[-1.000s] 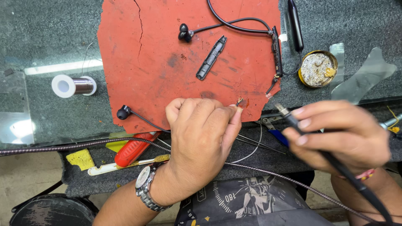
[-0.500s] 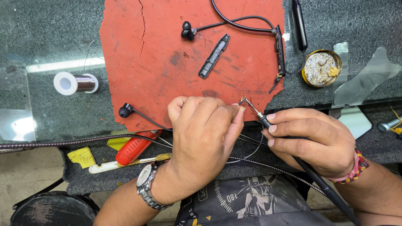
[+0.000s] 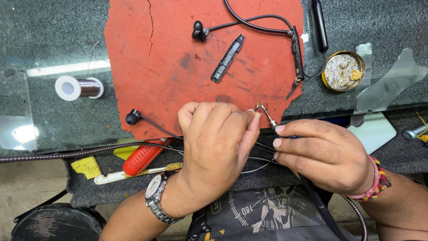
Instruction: The person solders a wire connection on a disassembled neckband earphone at a workbench. They hold the wire and component steady with one hand while applying a soldering iron, periodically dipping the iron tip into a flux tin and repositioning the wire as they work.
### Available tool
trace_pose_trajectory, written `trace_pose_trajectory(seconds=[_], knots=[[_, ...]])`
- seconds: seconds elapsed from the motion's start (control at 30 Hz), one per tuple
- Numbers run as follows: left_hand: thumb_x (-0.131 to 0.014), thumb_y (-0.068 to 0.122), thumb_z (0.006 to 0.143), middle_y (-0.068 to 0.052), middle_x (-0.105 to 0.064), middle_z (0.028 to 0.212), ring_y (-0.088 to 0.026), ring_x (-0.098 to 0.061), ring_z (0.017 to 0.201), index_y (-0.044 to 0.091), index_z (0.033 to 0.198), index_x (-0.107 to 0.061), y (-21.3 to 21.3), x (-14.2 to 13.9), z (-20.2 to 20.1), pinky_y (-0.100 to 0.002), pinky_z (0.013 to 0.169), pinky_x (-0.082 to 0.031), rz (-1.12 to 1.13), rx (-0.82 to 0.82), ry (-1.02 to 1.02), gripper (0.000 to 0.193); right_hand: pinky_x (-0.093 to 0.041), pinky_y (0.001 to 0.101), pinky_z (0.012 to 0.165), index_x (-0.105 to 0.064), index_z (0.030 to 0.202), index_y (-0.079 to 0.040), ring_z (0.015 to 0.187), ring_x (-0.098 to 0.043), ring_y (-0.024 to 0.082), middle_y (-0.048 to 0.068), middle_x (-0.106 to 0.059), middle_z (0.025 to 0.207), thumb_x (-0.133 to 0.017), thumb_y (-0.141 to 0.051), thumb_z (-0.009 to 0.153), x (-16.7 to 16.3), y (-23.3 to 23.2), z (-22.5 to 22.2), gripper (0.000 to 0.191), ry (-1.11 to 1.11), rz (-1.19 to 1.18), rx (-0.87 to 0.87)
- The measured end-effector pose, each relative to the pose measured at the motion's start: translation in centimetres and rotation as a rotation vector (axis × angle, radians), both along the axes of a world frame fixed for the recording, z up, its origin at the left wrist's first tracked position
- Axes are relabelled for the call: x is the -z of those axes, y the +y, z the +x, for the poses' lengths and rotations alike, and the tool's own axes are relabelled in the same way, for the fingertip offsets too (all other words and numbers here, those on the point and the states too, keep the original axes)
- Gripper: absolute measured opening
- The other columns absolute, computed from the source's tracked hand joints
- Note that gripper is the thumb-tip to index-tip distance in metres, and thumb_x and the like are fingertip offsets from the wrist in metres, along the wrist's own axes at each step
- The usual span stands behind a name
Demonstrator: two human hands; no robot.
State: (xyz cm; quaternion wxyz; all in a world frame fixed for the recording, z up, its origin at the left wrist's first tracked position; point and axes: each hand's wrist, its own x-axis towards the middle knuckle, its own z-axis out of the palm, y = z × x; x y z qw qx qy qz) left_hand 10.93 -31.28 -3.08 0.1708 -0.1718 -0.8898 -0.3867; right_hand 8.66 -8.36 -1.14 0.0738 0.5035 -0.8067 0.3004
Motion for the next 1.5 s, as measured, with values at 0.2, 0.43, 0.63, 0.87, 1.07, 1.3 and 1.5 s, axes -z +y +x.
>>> trace_pose_trajectory(seconds=[0.2, 0.43, 0.63, 0.87, 1.07, 1.3, 1.5], knots=[[-0.081, 0.014, 0.094, 0.0, -0.062, 0.097, -0.022, -0.06, 0.097, 0.011, 0.103, -0.067, 2.0, 0.4, 1.7, -0.044, 0.095, -0.037, 0.006, -0.018, 0.004, 0.016, -0.061, 0.0417, 0.085, -0.075, 0.088, -0.001, 0.102, -0.071, 0.03, 0.01, -0.073, 0.098, -0.078, -0.009, 0.075, 0.1, 1.5, 1.7, 0.016, 0.022, 0.019, 0.005], [-0.081, 0.014, 0.095, 0.0, -0.062, 0.096, -0.022, -0.06, 0.097, 0.011, 0.101, -0.067, 3.8, 0.3, 3.8, -0.043, 0.094, -0.036, 0.017, -0.027, -0.001, 0.016, -0.061, 0.0421, 0.086, -0.075, 0.088, -0.001, 0.102, -0.071, 0.03, 0.01, -0.073, 0.098, -0.079, -0.01, 0.074, 0.4, 4.0, 3.7, 0.016, 0.022, 0.018, -0.007], [-0.081, 0.015, 0.093, 0.0, -0.062, 0.094, -0.022, -0.059, 0.096, 0.012, 0.098, -0.068, 6.0, 0.0, 4.6, -0.043, 0.094, -0.036, 0.019, -0.014, -0.027, 0.015, -0.061, 0.0405, 0.085, -0.075, 0.089, -0.002, 0.1, -0.07, 0.03, 0.009, -0.07, 0.098, -0.08, -0.013, 0.075, 0.3, 6.4, 4.4, 0.02, 0.07, -0.02, -0.047], [-0.081, 0.015, 0.092, 0.0, -0.061, 0.094, -0.022, -0.059, 0.096, 0.012, 0.099, -0.068, 7.1, -0.2, 4.9, -0.044, 0.094, -0.036, 0.009, -0.02, -0.026, 0.015, -0.061, 0.0426, 0.087, -0.074, 0.09, -0.001, 0.101, -0.07, 0.03, 0.011, -0.071, 0.099, -0.081, -0.014, 0.073, 0.4, 7.4, 4.7, 0.022, 0.058, -0.007, -0.059], [-0.081, 0.015, 0.093, 0.0, -0.062, 0.095, -0.023, -0.059, 0.097, 0.012, 0.099, -0.068, 7.6, 0.8, 5.1, -0.043, 0.094, -0.036, 0.016, -0.017, -0.026, 0.015, -0.061, 0.0429, 0.087, -0.074, 0.089, 0.0, 0.101, -0.07, 0.031, 0.011, -0.071, 0.099, -0.08, -0.014, 0.072, 1.0, 7.6, 5.0, 0.022, 0.044, 0.0, -0.039], [-0.081, 0.015, 0.093, 0.001, -0.062, 0.094, -0.022, -0.059, 0.096, 0.012, 0.098, -0.068, 7.5, 0.9, 5.8, -0.043, 0.094, -0.036, 0.015, -0.023, -0.027, 0.015, -0.061, 0.0416, 0.085, -0.075, 0.089, -0.002, 0.099, -0.07, 0.029, 0.009, -0.07, 0.098, -0.08, -0.014, 0.071, 0.8, 7.5, 5.8, 0.023, 0.043, -0.011, -0.019], [-0.081, 0.015, 0.093, 0.0, -0.061, 0.094, -0.022, -0.059, 0.096, 0.012, 0.099, -0.068, 7.7, 0.8, 6.2, -0.043, 0.094, -0.036, 0.017, -0.017, -0.029, 0.015, -0.061, 0.0411, 0.086, -0.074, 0.09, -0.002, 0.1, -0.07, 0.029, 0.009, -0.07, 0.098, -0.082, -0.011, 0.074, 0.9, 7.6, 5.8, 0.02, 0.044, -0.036, -0.042]])
